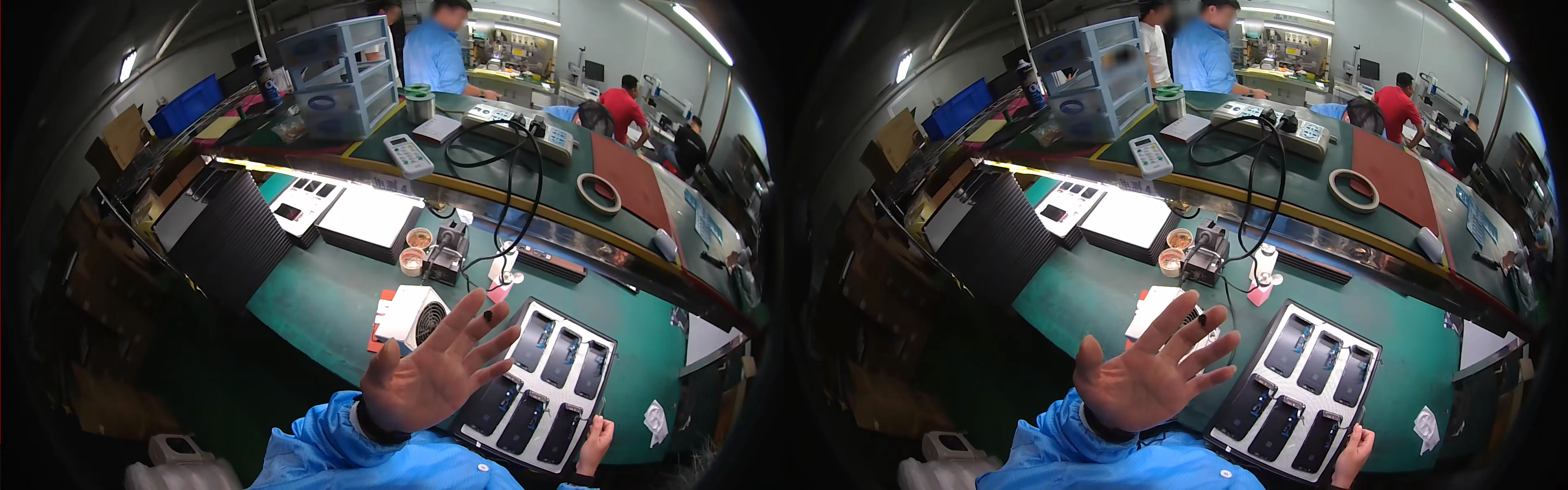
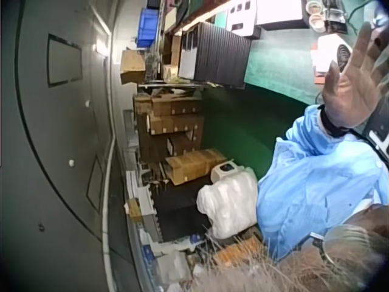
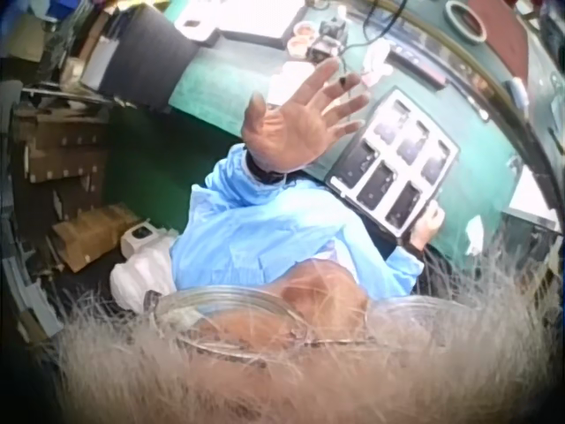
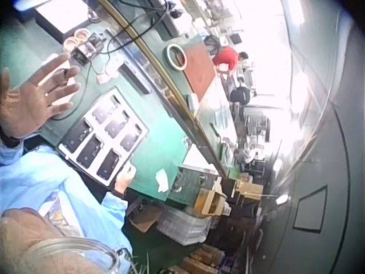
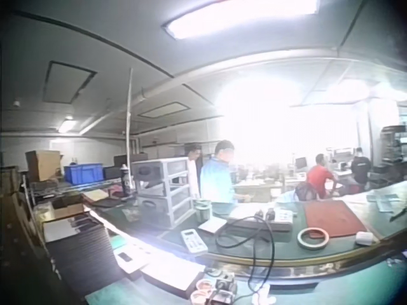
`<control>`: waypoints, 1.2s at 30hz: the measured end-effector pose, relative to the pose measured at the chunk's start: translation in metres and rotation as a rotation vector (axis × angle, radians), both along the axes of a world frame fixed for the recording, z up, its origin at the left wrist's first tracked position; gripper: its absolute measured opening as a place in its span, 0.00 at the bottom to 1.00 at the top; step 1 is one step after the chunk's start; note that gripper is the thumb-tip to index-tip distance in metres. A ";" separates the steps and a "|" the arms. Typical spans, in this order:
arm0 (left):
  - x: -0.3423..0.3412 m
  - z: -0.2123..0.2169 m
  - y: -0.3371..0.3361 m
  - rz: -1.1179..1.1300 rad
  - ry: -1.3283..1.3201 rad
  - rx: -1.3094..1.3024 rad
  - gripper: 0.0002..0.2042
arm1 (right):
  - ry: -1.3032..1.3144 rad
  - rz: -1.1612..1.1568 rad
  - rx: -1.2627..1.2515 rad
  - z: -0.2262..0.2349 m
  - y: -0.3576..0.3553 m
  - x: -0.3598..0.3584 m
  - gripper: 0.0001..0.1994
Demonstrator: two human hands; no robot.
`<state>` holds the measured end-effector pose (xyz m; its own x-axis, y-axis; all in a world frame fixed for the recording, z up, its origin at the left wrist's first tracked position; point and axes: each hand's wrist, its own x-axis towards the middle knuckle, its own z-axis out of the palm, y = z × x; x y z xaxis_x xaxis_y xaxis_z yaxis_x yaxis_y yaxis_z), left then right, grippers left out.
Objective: Assembling or repairing smartphone components on a production line.
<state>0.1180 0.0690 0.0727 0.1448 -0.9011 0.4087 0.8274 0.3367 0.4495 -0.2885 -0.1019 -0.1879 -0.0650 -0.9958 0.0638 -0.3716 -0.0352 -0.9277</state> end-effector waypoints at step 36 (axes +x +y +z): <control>-0.044 -0.279 0.023 -0.086 -0.479 0.901 0.26 | -0.040 -0.164 -0.126 -0.040 0.058 -0.009 0.12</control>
